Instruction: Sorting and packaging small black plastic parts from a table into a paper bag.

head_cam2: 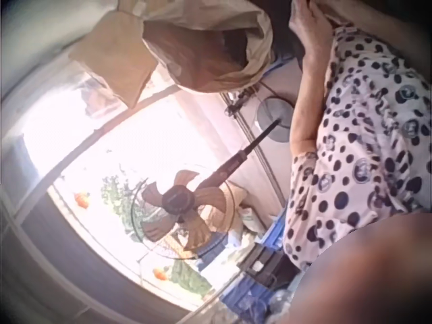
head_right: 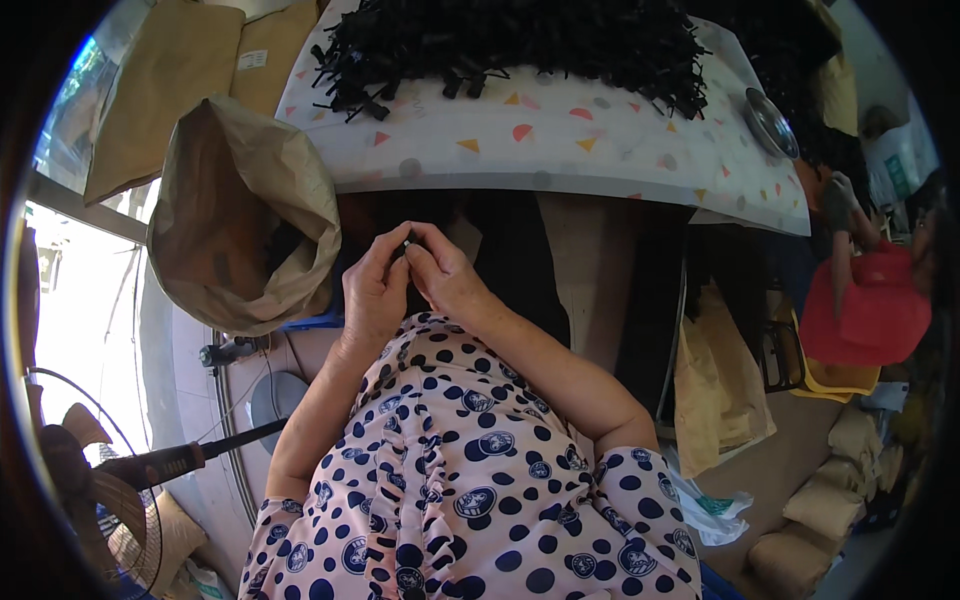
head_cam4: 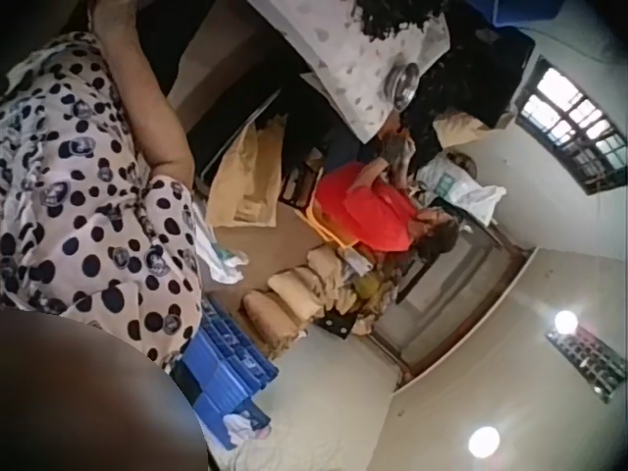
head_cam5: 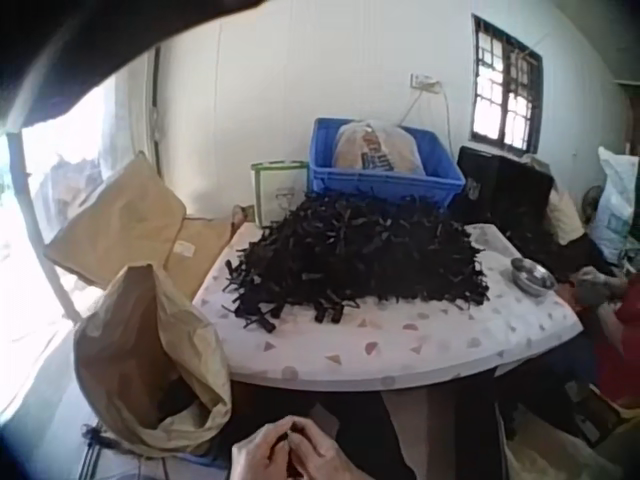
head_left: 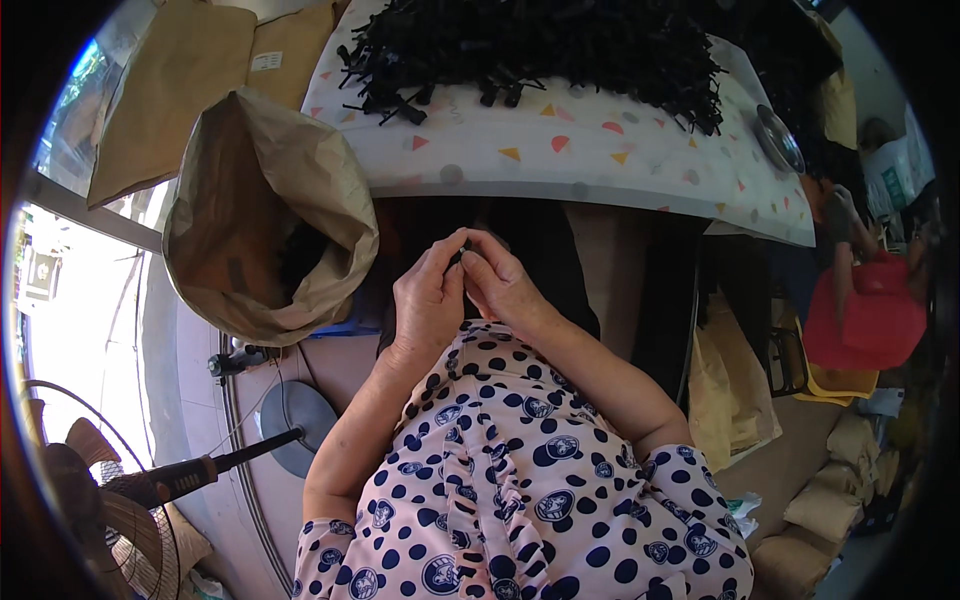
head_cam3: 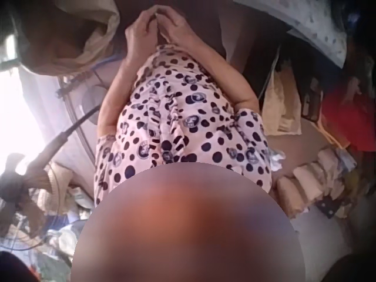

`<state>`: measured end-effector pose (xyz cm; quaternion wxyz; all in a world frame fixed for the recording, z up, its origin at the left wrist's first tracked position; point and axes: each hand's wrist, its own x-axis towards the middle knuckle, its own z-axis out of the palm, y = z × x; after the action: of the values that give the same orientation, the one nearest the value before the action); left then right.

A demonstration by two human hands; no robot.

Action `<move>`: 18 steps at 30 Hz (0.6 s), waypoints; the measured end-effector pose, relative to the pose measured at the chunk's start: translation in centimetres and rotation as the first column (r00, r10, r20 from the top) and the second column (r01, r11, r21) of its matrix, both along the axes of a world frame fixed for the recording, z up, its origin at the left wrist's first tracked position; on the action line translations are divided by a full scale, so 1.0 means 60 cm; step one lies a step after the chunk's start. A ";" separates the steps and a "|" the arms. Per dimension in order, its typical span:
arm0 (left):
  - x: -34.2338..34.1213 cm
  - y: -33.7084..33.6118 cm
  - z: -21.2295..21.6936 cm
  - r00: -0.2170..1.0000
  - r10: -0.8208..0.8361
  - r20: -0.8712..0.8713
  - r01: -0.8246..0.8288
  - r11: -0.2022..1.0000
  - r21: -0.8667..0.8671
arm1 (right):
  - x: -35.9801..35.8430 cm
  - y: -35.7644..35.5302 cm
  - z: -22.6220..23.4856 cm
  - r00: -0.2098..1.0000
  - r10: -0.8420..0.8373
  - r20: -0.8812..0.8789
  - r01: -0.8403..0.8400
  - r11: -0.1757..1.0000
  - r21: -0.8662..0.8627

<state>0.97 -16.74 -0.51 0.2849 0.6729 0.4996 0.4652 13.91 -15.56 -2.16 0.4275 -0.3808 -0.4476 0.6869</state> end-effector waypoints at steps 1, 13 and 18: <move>-0.002 0.001 0.006 0.999 0.018 -0.033 -0.017 1.000 0.023 | 0.000 0.007 0.001 1.000 0.022 0.001 -0.022 0.999 0.034; -0.235 0.090 0.033 0.772 0.509 -0.380 -0.503 0.855 0.125 | 0.168 0.386 0.050 0.213 -0.575 0.790 -0.047 0.802 0.596; -0.202 0.076 0.006 0.796 0.511 -0.324 -0.456 0.859 0.235 | 0.174 0.415 -0.019 0.164 -0.653 0.739 -0.172 0.719 0.673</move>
<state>-11.14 -12.16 -0.12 0.0058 0.6176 0.6647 0.4203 24.33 9.34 -3.30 0.2615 -0.6261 -0.7345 0.0119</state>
